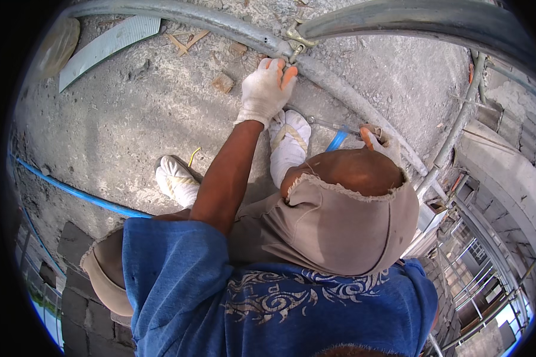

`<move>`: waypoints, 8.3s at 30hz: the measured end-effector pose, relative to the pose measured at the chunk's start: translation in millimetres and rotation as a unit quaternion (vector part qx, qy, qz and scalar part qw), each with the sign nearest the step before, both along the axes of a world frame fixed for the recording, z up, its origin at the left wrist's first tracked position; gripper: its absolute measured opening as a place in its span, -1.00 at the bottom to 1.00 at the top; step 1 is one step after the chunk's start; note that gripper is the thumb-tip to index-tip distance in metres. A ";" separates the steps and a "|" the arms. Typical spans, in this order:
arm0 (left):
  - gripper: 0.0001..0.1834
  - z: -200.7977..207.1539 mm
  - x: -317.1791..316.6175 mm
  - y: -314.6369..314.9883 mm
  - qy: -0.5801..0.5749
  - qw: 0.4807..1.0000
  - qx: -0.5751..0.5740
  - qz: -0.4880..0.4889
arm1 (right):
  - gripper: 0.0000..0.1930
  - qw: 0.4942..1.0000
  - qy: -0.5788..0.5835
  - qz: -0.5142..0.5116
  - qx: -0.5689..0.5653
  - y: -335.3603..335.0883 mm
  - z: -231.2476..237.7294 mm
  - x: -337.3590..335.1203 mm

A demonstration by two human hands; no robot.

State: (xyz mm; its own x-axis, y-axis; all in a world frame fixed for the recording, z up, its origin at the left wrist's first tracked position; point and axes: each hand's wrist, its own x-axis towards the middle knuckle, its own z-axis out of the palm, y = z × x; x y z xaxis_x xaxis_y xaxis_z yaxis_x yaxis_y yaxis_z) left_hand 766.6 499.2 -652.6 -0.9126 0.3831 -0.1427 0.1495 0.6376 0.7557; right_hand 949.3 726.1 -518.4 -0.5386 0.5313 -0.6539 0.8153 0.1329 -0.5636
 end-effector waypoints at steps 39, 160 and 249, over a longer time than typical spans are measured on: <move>-0.67 -10.1 18.3 2.0 -0.472 0.655 0.514 0.289 | -0.71 0.957 0.178 0.103 0.203 -44.8 -102.1 -7.4; -0.38 -31.8 28.0 -4.8 -0.044 0.994 0.091 0.050 | -0.65 0.873 0.286 0.392 0.050 -107.1 -25.9 -185.4; -0.60 27.7 2.8 6.7 -0.067 0.993 -0.053 0.088 | -0.65 0.986 0.067 -0.036 -0.149 -105.7 -80.1 -67.4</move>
State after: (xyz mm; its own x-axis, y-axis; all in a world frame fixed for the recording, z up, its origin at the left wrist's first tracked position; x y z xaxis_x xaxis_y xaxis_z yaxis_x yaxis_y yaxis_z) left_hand 769.4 505.9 -624.9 -0.9342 0.1965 -0.2978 -0.0680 0.7215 0.6891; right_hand 881.9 620.4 -598.6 -0.5982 0.3666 -0.7126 0.7328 -0.1096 -0.6716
